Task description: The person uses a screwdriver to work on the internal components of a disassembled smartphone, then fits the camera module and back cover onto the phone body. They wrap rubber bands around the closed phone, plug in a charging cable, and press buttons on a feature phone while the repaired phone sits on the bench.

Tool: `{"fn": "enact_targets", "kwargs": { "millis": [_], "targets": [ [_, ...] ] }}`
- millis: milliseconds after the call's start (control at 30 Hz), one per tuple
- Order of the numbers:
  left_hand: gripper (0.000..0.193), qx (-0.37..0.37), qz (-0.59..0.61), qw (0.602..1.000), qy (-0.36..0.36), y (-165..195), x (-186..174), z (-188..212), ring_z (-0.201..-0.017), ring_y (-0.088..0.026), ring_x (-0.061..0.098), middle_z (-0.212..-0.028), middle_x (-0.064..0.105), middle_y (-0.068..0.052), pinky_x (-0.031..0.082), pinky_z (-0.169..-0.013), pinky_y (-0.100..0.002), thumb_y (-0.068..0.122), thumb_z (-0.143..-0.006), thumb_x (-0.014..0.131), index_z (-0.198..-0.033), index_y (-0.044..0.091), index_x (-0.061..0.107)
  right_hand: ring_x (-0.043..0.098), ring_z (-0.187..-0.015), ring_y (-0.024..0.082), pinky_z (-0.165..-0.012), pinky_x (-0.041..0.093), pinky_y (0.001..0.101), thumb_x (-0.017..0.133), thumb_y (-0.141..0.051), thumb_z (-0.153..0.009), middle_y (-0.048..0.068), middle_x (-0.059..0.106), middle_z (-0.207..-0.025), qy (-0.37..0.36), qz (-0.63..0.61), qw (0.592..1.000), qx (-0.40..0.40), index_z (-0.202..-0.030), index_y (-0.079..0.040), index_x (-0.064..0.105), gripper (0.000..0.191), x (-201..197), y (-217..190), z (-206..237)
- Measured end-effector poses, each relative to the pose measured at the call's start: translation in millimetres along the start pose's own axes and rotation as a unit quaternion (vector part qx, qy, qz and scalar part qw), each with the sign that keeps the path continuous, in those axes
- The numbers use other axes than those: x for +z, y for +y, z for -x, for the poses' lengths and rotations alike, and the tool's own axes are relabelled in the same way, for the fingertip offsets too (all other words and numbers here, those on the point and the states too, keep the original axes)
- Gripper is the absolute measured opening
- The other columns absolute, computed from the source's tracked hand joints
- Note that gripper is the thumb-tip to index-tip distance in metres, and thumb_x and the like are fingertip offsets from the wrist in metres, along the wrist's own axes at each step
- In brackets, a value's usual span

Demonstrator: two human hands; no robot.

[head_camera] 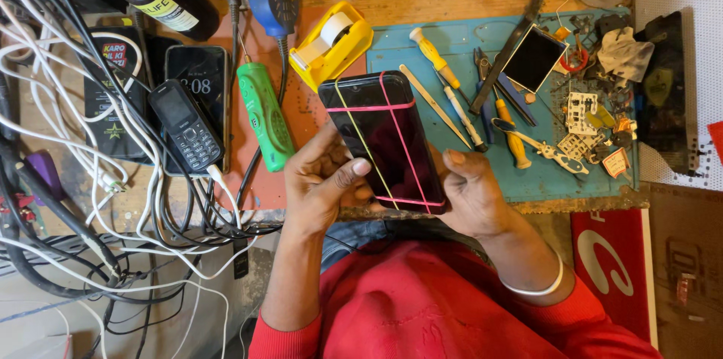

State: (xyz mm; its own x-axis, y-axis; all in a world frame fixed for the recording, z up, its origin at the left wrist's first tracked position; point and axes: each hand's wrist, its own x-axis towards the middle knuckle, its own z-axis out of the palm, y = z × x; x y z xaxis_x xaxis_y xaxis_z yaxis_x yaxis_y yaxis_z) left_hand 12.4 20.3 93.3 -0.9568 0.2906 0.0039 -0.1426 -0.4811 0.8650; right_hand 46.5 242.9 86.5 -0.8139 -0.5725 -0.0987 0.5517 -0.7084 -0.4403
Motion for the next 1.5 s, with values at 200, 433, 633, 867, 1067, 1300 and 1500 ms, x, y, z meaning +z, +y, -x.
{"fn": "enact_targets", "kwargs": {
  "millis": [200,433,633,867,1067,1300,1500],
  "targets": [
    [0.064,-0.022,-0.002,1.000,-0.016,-1.2,-3.7,10.7,-0.075,-0.007,0.059,-0.112,0.069,-0.010,0.046,-0.057,-0.019,-0.006,-0.096,0.072,-0.156,-0.005,0.048,0.065,-0.123,0.033,-0.108,0.051,0.0514,0.050,-0.039,-0.105,0.022,0.063,-0.140,0.074,-0.052,0.996,-0.007,-0.148,0.005,0.051,0.061,-7.7,9.5,0.1],
    [0.061,-0.056,-0.013,0.998,-0.024,-0.7,3.2,19.3,-0.069,-0.013,0.068,-0.101,0.067,-0.014,0.059,-0.060,-0.027,-0.005,-0.098,0.069,-0.155,-0.007,0.048,0.066,-0.122,0.033,-0.107,0.054,0.0489,0.047,-0.034,-0.115,0.023,0.064,-0.138,0.038,0.034,0.996,-0.074,-0.149,0.006,0.051,0.052,1.5,17.5,13.9],
    [0.064,-0.011,-0.022,0.999,-0.027,-1.5,11.7,24.0,-0.082,-0.013,0.069,-0.130,0.069,-0.014,0.057,-0.063,-0.024,-0.006,-0.095,0.067,-0.155,-0.004,0.043,0.060,-0.132,0.028,-0.115,0.047,0.0474,0.050,-0.038,-0.107,0.016,0.058,-0.147,0.100,0.049,0.988,-0.108,-0.153,0.000,0.043,0.061,13.2,18.1,11.0],
    [0.054,0.140,-0.122,0.982,0.045,2.4,6.2,60.4,-0.110,-0.017,0.068,-0.135,0.060,-0.010,0.060,-0.096,-0.032,-0.002,-0.100,0.069,-0.150,0.003,0.049,0.062,-0.126,0.037,-0.107,0.050,0.0580,0.050,-0.052,-0.109,0.019,0.060,-0.145,0.071,0.084,0.982,-0.154,-0.159,-0.004,0.040,0.071,28.4,22.9,6.1],
    [0.022,0.282,-0.519,0.768,0.248,13.9,-15.2,107.7,-0.077,-0.011,0.062,-0.093,0.068,-0.006,0.048,-0.069,-0.025,0.003,-0.093,0.081,-0.114,0.003,0.073,0.066,-0.110,0.038,-0.100,0.054,0.0560,0.046,-0.072,-0.103,0.026,0.064,-0.126,0.033,0.103,0.986,-0.127,-0.154,-0.001,0.045,0.088,22.4,37.8,2.0],
    [0.017,0.310,-0.569,0.645,0.405,21.4,-44.8,137.7,-0.062,-0.008,0.044,-0.077,0.055,-0.002,0.033,-0.054,-0.025,-0.003,-0.096,0.082,-0.111,0.002,0.075,0.067,-0.102,0.038,-0.092,0.057,0.0549,0.046,-0.081,-0.098,0.026,0.066,-0.116,0.023,0.149,0.976,-0.159,-0.144,0.001,0.049,0.094,20.0,61.3,-4.7],
    [0.014,0.339,-0.586,0.642,0.359,-2.7,-60.8,167.2,-0.059,-0.012,0.046,-0.070,0.053,0.000,0.035,-0.053,-0.027,0.000,-0.093,0.082,-0.104,0.004,0.075,0.068,-0.098,0.036,-0.089,0.057,0.0528,0.047,-0.079,-0.098,0.026,0.068,-0.112,0.018,0.182,0.964,-0.190,-0.145,-0.004,0.046,0.089,10.1,72.9,-4.8]
  ]
}}
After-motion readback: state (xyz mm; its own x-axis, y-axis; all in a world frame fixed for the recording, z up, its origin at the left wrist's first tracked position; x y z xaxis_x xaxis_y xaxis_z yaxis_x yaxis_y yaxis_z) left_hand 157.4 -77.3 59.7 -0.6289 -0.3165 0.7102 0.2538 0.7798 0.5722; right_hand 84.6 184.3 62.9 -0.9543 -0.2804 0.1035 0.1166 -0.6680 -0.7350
